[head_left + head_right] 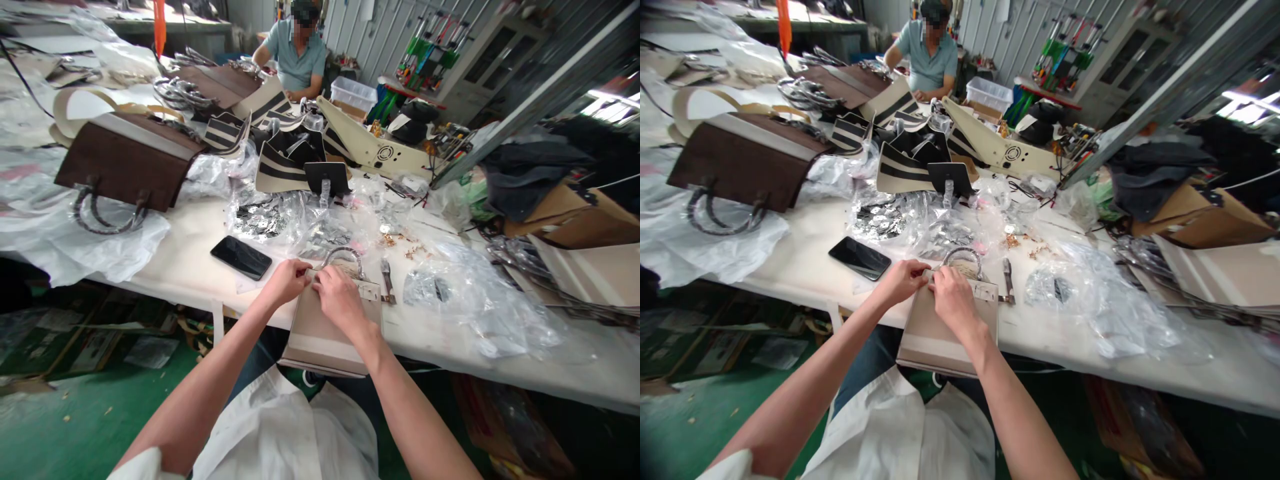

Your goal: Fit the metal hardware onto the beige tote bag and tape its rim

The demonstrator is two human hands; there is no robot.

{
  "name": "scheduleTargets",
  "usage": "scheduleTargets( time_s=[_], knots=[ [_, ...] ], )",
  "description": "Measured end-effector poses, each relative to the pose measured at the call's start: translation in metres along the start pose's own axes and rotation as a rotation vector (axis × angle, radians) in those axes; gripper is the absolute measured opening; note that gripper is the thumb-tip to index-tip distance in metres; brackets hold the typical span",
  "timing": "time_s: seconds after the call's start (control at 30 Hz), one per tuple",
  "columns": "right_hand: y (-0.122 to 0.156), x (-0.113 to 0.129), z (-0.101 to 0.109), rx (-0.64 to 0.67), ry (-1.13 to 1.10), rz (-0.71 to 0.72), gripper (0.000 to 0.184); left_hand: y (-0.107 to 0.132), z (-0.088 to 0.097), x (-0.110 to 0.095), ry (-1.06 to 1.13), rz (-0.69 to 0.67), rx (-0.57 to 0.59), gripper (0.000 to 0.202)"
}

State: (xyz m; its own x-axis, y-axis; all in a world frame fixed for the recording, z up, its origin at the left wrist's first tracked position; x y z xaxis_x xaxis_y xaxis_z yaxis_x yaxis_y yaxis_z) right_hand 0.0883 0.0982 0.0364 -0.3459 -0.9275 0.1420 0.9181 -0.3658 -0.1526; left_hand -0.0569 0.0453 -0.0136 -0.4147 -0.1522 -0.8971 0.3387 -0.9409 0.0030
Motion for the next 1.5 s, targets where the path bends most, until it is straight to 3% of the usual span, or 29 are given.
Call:
scheduleTargets(
  time_s=[0.47,0.67,0.77,0.9,1.07,1.2,1.5],
  knots=[
    [0.003,0.005,-0.004,0.001,0.015,0.006,0.01,0.001,0.003,-0.001,0.044,-0.075,0.048,0.038],
    [0.004,0.0,-0.003,-0.015,-0.019,-0.011,0.008,0.002,0.005,0.002,0.056,-0.033,0.041,0.043],
    [0.004,-0.009,0.005,-0.033,-0.226,-0.012,0.016,0.003,0.005,0.003,0.057,-0.01,0.027,0.046],
    [0.005,-0.032,0.015,-0.176,-0.631,-0.11,0.024,0.005,0.005,0.004,0.067,-0.002,0.036,0.051],
    [0.005,-0.04,-0.009,-0.152,-0.911,-0.275,0.032,0.007,0.005,0.005,0.083,0.017,0.049,0.053],
    [0.005,-0.031,-0.013,-0.159,-0.836,-0.279,0.014,0.007,0.005,0.006,0.06,0.006,0.037,0.048],
    [0.004,-0.025,-0.009,-0.209,-0.571,-0.208,0.016,0.007,0.006,0.003,0.086,0.008,0.031,0.048]
  ],
)
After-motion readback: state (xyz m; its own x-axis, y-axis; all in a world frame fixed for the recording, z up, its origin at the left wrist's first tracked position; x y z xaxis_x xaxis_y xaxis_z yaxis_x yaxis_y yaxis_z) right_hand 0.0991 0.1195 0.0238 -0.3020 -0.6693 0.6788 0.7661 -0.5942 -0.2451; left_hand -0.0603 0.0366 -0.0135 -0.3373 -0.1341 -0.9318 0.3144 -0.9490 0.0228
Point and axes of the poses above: each hand's wrist, its own y-axis away from the middle knuckle, its own z-axis out of the back of the hand, x = y × z, the point moved 7 cm from there along -y, towards the middle knuckle, and after that the axes turned 5 degrees about x, right-handed, at the moved point
